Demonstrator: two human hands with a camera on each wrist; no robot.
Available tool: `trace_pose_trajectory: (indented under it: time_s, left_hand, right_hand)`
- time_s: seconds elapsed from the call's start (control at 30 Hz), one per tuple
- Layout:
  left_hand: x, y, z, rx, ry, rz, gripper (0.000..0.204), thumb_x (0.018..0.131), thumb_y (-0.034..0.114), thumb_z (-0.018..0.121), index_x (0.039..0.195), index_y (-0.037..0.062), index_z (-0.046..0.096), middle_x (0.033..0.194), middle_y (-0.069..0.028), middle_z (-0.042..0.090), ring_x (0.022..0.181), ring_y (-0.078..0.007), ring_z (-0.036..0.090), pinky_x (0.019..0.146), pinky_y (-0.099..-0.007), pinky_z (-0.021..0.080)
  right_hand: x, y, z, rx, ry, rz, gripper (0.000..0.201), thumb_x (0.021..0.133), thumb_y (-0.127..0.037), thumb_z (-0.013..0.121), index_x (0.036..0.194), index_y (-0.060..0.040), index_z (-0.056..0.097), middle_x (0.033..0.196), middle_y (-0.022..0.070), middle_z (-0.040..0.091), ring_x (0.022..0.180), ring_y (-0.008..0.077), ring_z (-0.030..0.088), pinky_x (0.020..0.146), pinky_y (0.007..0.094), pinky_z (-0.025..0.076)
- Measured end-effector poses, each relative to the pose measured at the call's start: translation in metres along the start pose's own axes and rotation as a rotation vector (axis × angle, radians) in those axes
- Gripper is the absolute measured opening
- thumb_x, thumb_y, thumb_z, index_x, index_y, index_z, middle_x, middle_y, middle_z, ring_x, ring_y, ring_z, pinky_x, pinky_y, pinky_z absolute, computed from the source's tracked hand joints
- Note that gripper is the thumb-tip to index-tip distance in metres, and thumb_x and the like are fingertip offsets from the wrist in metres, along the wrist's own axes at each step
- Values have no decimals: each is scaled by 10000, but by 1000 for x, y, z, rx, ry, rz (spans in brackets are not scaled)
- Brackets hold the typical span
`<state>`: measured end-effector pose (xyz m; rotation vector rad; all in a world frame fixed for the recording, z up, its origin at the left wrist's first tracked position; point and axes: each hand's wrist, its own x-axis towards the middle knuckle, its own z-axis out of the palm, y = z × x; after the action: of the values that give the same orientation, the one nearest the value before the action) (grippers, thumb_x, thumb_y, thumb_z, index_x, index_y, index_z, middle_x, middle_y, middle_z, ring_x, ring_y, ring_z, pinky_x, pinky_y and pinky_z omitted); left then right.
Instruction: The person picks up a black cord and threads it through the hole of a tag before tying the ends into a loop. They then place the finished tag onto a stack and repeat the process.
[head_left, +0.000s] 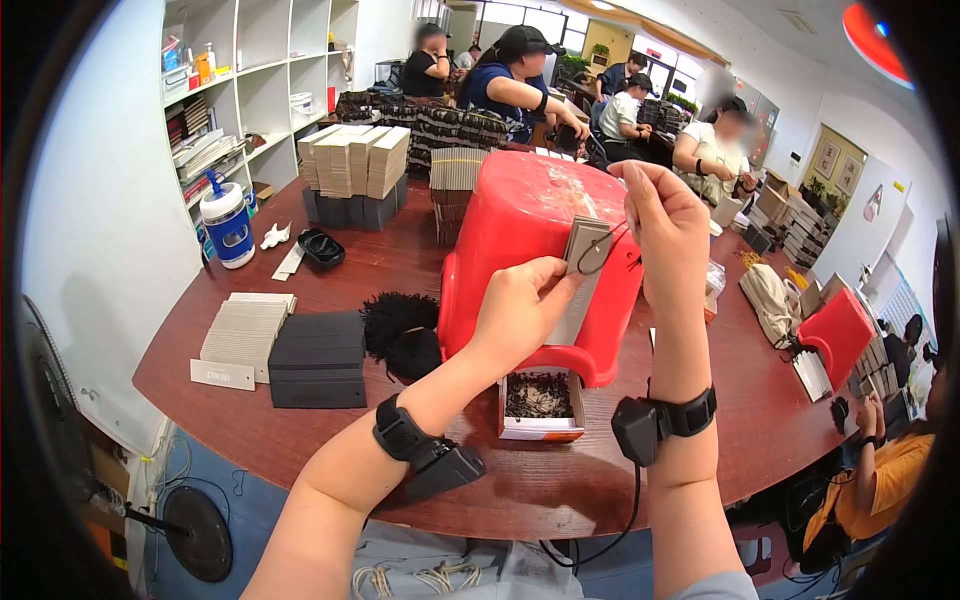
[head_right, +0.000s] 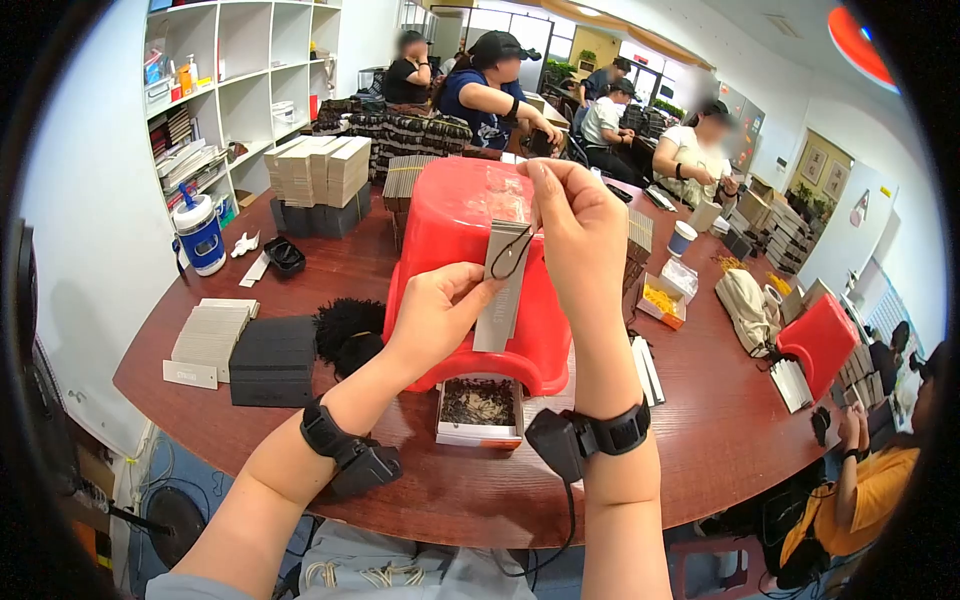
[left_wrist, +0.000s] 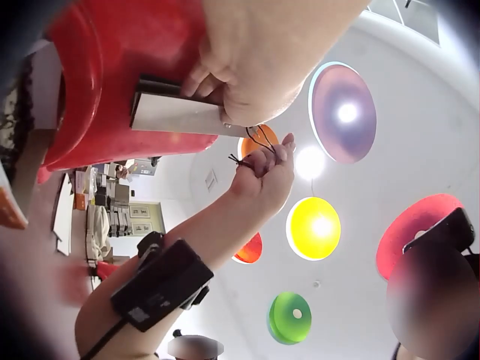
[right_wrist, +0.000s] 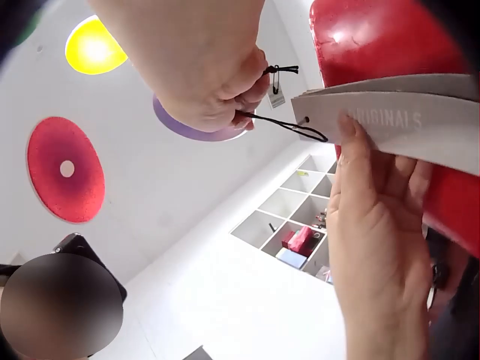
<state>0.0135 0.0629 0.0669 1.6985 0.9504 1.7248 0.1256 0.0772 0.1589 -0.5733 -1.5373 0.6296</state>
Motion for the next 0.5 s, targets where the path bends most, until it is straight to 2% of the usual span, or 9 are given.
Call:
trace_pose_trajectory:
  time_s: [0.07, 0.17, 0.23, 0.27, 0.33, 0.37, 0.43, 0.5]
  left_hand:
    - [0, -1, 1, -29, 25, 36, 185, 777, 145, 556, 839, -28, 578, 599, -108, 561, 512, -78, 490, 500, -243, 406]
    - [0, 4, -2, -14, -15, -31, 191, 777, 152, 556, 841, -27, 579, 623, -119, 574, 535, -80, 513, 516, -240, 414]
    - [0, 6, -3, -4, -25, -49, 191, 774, 153, 558, 835, -27, 579, 652, -131, 586, 562, -114, 557, 534, -250, 426]
    - [1, 3, -3, -5, -23, -47, 191, 774, 153, 558, 835, -27, 579, 652, -131, 586, 562, -114, 557, 534, -250, 426]
    - [2, -1, -3, 4, -24, 20, 186, 771, 155, 556, 824, -22, 582, 691, -150, 594, 600, -174, 593, 551, -267, 438]
    - [2, 1, -5, 2, -25, 25, 186, 771, 155, 556, 824, -22, 582, 691, -150, 594, 600, -174, 593, 551, -267, 438]
    - [2, 9, -11, 139, -119, -45, 183, 796, 97, 540, 916, -41, 548, 796, -65, 612, 723, -62, 543, 631, -216, 435]
    - [2, 11, -11, 129, -128, -7, 185, 795, 89, 535, 932, -35, 529, 787, -83, 613, 730, -77, 555, 636, -227, 438]
  right_hand:
    - [5, 4, 0, -19, -1, 2, 210, 834, -168, 503, 879, 26, 571, 545, -83, 365, 469, -10, 265, 398, 151, 169]
    - [6, 11, -3, -46, -2, -25, 202, 837, -159, 496, 871, 24, 576, 550, -84, 373, 472, -7, 268, 405, 154, 179]
    - [2, 13, -12, -150, 79, -38, 153, 811, -123, 520, 806, 12, 592, 561, -54, 441, 496, 7, 354, 440, 159, 274]
    - [-2, 18, -17, -151, 76, -41, 153, 811, -123, 520, 806, 12, 592, 561, -54, 441, 496, 7, 354, 440, 159, 274]
    - [-14, 33, -27, -292, 172, -123, 122, 778, -111, 557, 770, 6, 587, 530, -55, 425, 465, 8, 338, 415, 166, 256]
    - [-22, 39, -32, -311, 149, -157, 105, 758, -102, 579, 755, 3, 583, 515, -58, 410, 456, 9, 332, 407, 169, 250]
    - [-42, 37, -36, -436, 85, -240, 81, 713, -69, 622, 736, -7, 575, 479, -52, 369, 436, 13, 322, 390, 176, 241]
    - [-56, 39, -37, -512, -28, -297, 107, 693, -53, 643, 762, -9, 574, 466, -29, 359, 422, 23, 319, 388, 184, 265]
